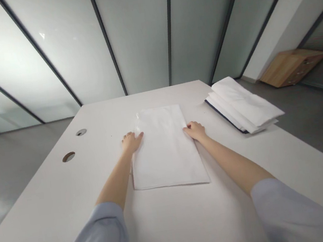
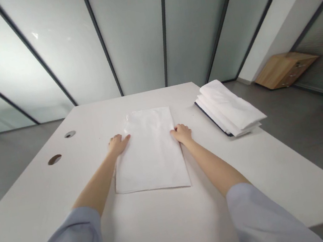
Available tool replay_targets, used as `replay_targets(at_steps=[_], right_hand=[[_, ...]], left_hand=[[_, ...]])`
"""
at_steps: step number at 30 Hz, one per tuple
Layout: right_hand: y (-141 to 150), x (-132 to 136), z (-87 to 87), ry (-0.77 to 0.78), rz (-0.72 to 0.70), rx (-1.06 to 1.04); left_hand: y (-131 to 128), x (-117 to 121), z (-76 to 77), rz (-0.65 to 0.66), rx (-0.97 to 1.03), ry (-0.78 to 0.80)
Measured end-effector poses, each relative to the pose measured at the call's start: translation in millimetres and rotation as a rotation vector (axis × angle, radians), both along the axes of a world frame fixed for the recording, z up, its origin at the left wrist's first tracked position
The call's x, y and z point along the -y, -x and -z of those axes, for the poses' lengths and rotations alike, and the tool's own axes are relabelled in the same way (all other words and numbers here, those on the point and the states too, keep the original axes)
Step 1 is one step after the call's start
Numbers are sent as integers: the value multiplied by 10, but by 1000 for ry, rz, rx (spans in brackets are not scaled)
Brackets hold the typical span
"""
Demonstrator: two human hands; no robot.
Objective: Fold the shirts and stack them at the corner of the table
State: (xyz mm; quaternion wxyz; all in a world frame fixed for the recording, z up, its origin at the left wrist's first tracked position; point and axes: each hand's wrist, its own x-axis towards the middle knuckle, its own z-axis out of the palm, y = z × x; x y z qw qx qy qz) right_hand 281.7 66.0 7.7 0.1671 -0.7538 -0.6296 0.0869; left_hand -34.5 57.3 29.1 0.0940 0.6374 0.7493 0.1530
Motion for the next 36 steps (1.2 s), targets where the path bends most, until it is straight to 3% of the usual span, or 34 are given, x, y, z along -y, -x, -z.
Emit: replay_targets(at_steps=[3,7,10,15,19,25,36], right_hand=[[55,-13,15,-63,-3,-92],[51,2,28,-109,-4,-264],[37,-1,17,-101,-17,-416],[18,-1,-15,47,-20,-809],[-51,13,-45,84,-71,-1034],[-152,38,-49,122,-211,-1245],[-156,115,-134,188,-364,-1100]], left_hand=[[-42,33,73,56,-56,0],[-31,53,66,121,94,43],[-9,25,62,94,371,58],[-24,-12,118,-2,983,51],[39,-22,137,69,1233,53],[175,-12,111,158,1293,139],[263,81,29,305,1158,321]])
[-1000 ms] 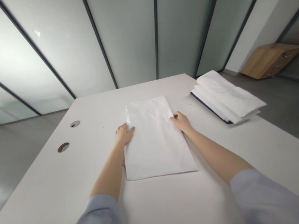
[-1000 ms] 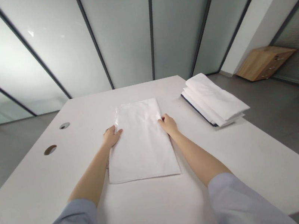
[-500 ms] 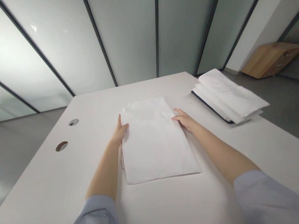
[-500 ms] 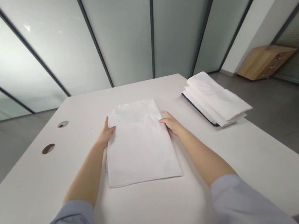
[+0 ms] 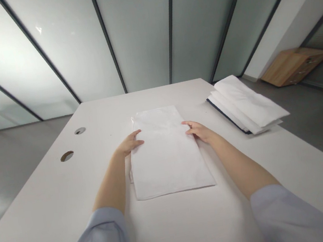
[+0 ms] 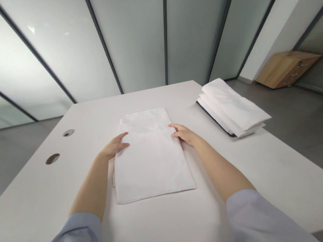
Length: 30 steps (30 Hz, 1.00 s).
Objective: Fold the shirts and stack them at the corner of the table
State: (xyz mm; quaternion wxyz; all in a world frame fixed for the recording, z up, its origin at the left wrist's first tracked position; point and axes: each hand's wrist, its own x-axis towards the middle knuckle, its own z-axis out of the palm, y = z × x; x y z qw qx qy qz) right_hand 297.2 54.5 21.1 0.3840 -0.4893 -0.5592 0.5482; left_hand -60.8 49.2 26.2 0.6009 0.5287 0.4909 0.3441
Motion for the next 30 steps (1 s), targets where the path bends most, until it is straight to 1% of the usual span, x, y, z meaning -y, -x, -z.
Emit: replay_targets(at_steps=[2,5,7,9,11,14,17,20,21,23,25,27,28,29,30], right_hand=[[-5,-10,1,-1,-12,35],[-4,-35,7,-8,-3,116],[2,-54,-5,-46,11,217],[0,-70,-43,-118,17,346],[-26,-76,-110,-211,10,468],[-116,-80,-251,-353,-7,612],[-220,-132,-411,-503,-5,682],[-273,-291,-607,-599,23,715],[-277,-367,-691,-617,50,731],[-272,-534,-894,-678,142,753],[-261,-682,-1121,-808,259,741],[-251,-762,-1314,-978,349,714],[-247,-767,-1372,-1050,375,706],[-241,-747,-1392,-1099,385,709],[-233,-703,-1370,-1122,380,721]], left_hand=[[18,-11,8,32,-17,-14],[22,-47,19,53,-115,-108],[14,-77,0,35,-263,-191],[8,-97,-58,19,-449,-277],[9,-96,-160,39,-616,-365],[21,-66,-371,100,-815,-495],[19,-68,-614,162,-1025,-585],[-34,-156,-888,209,-1211,-704],[-67,-203,-991,190,-1257,-758],[-148,-308,-1214,71,-1321,-863],[-232,-409,-1435,-107,-1333,-954],[-294,-483,-1603,-263,-1291,-1044],[-311,-502,-1648,-319,-1260,-1084],[-319,-506,-1655,-357,-1230,-1114],[-319,-493,-1621,-378,-1205,-1131]])
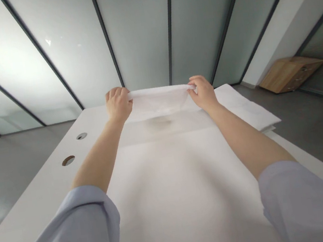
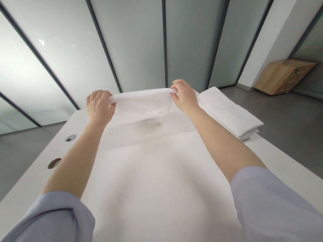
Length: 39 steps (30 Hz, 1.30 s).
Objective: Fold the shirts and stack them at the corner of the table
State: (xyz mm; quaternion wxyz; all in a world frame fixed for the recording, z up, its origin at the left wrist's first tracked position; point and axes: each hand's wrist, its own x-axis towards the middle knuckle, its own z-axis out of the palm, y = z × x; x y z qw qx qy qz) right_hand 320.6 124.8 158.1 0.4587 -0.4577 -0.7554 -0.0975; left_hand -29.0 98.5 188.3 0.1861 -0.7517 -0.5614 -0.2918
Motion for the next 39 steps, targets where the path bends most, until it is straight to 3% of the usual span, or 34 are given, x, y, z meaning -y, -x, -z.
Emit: replay_targets(at_steps=[3,8,11,18,25,29,33,37,39], right_hand=[[37,232,327,94,-12,85],[98,650,1221,428,-92,252],[92,761,1510,564,-117,258],[106,667,1522,638,-101,214],[105,586,1681,570,-178,46],[75,626,1702,594,-242,-163],[79,688,1638,749,-238,-371],[72,717,1574,831,-292,-329],[64,712,1568,802,-330,-259]], left_hand=[[19,139,361,9,15,41],[25,562,1325,-10,-104,372],[31,727,1626,-26,-86,506],[44,682,1600,-25,124,605],[100,630,1705,49,261,542],[177,593,1765,133,516,535],[231,578,1786,153,790,653],[253,552,1784,309,665,629],[253,534,1793,318,548,592]])
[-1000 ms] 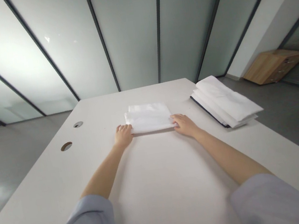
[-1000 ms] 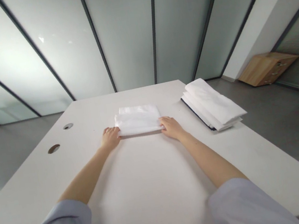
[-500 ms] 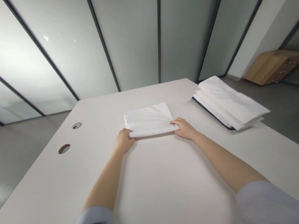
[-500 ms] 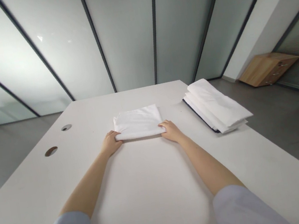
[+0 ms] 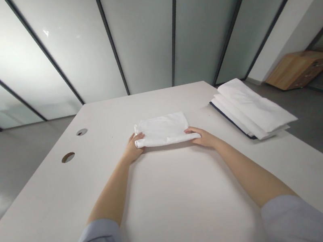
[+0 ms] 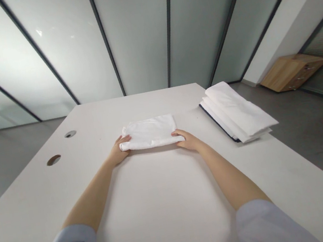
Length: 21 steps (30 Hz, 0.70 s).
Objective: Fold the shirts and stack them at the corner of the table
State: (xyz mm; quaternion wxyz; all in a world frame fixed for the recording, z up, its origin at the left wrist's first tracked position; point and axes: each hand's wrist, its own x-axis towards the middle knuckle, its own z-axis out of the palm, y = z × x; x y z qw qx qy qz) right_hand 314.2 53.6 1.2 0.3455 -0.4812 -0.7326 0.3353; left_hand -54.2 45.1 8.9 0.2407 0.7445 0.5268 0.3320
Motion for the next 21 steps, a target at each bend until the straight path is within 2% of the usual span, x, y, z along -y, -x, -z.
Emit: replay_targets(at_steps=[6,9,12,16,21], right_hand=[[-4,-42,37,-121,12,39],[9,-34,25,-75,27,72],[31,-1,1,-64,49,81],[62,34,-29,-5,95,-29],[90,24,-44,44,138,-130]], left_hand=[[12,-17,34,-130,-130,36],[27,-11,23,-173,-157,62],[23,-3,12,-175,-164,0],[-13,-4,-3,-193,-164,-21],[-31,-12,-15,-315,-186,34]])
